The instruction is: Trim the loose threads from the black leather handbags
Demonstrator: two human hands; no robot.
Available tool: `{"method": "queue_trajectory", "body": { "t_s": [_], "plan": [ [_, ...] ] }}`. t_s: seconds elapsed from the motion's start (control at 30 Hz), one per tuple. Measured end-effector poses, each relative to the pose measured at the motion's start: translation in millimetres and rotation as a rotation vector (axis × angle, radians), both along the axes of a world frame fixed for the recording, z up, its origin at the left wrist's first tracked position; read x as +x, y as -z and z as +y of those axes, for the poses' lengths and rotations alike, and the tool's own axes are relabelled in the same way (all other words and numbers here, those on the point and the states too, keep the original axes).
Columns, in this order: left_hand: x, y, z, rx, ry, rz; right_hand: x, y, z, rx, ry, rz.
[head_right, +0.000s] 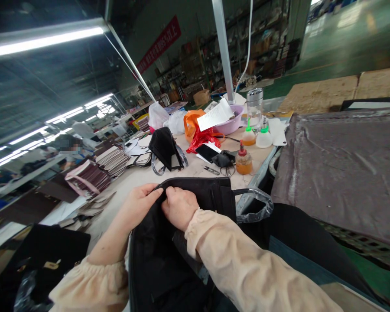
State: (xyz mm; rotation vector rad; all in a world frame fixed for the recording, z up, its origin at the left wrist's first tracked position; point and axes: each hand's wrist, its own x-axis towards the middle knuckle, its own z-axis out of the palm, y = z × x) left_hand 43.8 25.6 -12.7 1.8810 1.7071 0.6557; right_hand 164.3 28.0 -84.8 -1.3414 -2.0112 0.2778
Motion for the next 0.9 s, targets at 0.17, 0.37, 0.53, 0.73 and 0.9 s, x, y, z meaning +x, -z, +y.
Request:
{"method": "queue_trajectory", "body": {
  "t_s": [0.17, 0.37, 0.53, 0.73, 0.9],
  "plan": [
    [2, -2.8, -1, 0.021, -0.003, 0.065, 1, -4.8, -1, 0.023, -0.019, -0.07],
    [4, -4.4, -1, 0.041, -0.013, 0.081, 1, -3.9, -1, 0.072, -0.053, -0.099],
    [3, -2.4, 0, 0.051, -0.007, 0.121, 1, -3.7, -2, 0.104, -0.091, -0.117],
    [2, -2.7, 0, 0.065, -0.027, 0.196, -1, -0.8, -5, 0.095, -0.076, -0.091],
    [1, -6.8, -1, 0.034, -0.046, 0.182, 8, 3.0, -15, 0.02, -0.046, -0.027]
  ]
}}
